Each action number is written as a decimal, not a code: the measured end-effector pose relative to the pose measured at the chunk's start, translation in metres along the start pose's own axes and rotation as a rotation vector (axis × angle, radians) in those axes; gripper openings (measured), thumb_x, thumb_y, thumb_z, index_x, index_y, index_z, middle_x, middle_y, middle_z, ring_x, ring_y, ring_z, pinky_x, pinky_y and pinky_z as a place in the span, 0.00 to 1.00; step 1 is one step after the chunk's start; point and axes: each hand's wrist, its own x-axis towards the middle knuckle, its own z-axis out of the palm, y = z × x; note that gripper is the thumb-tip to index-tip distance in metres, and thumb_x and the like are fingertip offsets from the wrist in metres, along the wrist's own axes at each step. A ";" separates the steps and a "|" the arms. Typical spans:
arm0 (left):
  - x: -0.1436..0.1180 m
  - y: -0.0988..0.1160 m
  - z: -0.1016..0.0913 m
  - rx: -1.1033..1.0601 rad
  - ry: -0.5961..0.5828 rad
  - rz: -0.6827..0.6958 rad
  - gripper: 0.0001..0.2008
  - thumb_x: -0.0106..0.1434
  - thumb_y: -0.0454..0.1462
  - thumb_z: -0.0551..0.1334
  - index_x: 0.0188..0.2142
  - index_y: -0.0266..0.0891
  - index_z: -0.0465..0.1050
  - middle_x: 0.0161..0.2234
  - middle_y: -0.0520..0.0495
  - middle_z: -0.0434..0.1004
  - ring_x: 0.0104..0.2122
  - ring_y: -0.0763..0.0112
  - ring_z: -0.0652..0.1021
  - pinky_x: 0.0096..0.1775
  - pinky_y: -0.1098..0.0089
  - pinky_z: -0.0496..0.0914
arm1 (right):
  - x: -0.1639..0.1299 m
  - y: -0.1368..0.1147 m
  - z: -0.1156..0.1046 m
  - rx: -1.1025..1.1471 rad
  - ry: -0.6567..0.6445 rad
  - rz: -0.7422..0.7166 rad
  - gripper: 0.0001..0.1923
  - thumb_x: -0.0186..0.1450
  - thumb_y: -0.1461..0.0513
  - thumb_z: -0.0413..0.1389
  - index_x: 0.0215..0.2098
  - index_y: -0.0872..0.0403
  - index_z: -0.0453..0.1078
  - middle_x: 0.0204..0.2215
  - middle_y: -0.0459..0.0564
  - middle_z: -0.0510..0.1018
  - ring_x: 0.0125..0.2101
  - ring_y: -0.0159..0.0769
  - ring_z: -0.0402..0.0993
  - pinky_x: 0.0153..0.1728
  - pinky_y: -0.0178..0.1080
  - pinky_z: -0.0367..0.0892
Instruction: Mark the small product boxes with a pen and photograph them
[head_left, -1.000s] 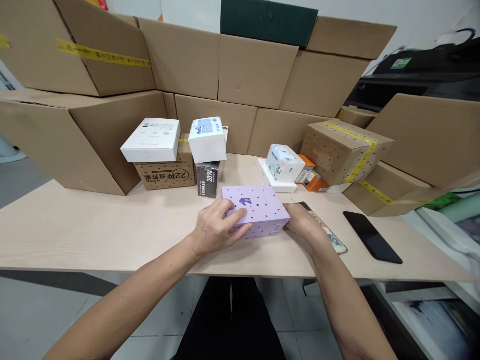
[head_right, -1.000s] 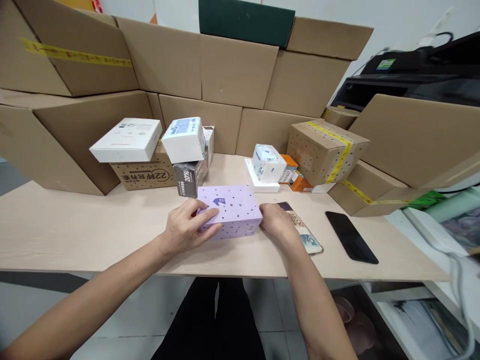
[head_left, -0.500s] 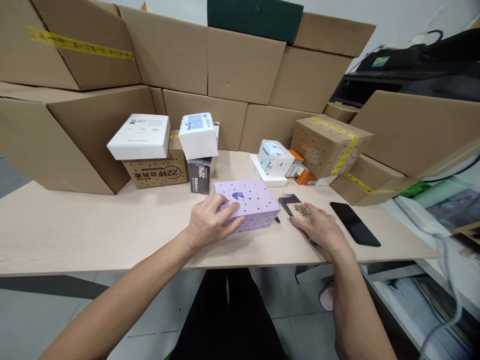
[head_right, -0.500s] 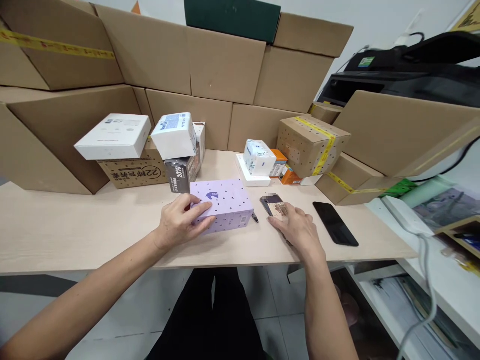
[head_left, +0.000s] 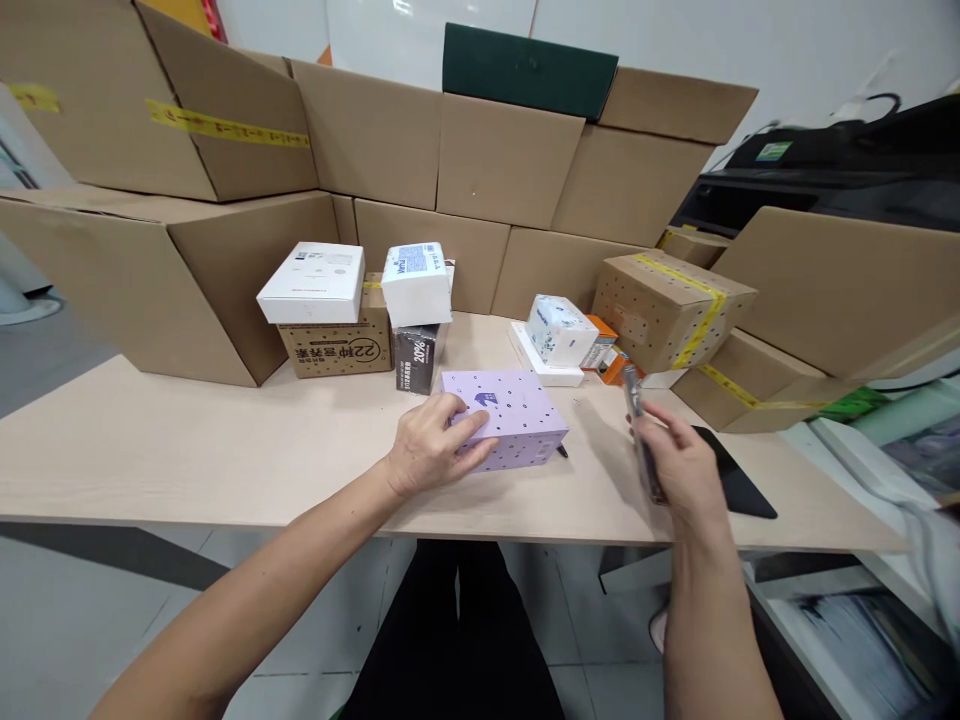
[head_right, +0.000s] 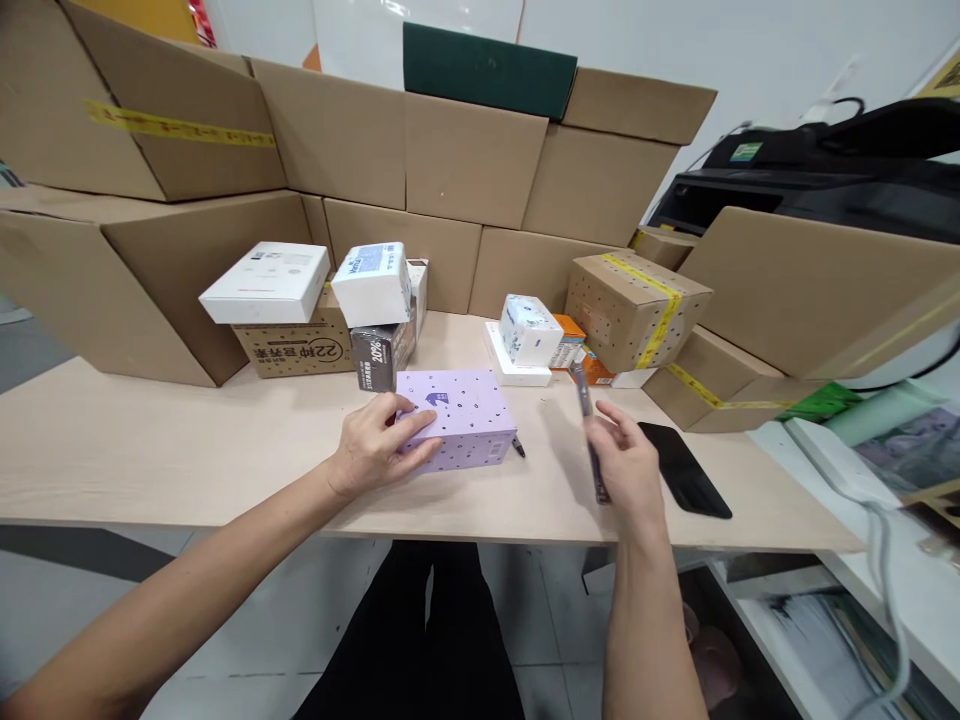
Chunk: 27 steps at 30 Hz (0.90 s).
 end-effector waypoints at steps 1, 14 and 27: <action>0.000 0.000 0.000 -0.002 0.001 -0.001 0.12 0.62 0.44 0.65 0.41 0.39 0.77 0.32 0.46 0.73 0.28 0.70 0.71 0.29 0.71 0.67 | -0.007 -0.010 0.000 0.220 -0.059 0.051 0.34 0.57 0.43 0.56 0.54 0.54 0.72 0.46 0.59 0.80 0.41 0.49 0.77 0.41 0.48 0.72; -0.003 0.000 -0.001 0.001 -0.009 -0.012 0.11 0.64 0.43 0.61 0.42 0.42 0.77 0.32 0.47 0.72 0.30 0.71 0.72 0.30 0.71 0.66 | -0.096 -0.074 0.066 1.134 -0.877 0.537 0.28 0.66 0.45 0.45 0.51 0.52 0.74 0.45 0.55 0.82 0.38 0.43 0.77 0.37 0.47 0.74; -0.004 -0.002 0.002 -0.021 0.037 0.012 0.08 0.62 0.40 0.59 0.30 0.40 0.72 0.29 0.47 0.68 0.27 0.70 0.67 0.26 0.71 0.61 | -0.092 -0.080 0.091 1.145 -0.940 0.602 0.26 0.64 0.46 0.46 0.47 0.52 0.74 0.46 0.55 0.81 0.51 0.51 0.75 0.50 0.61 0.70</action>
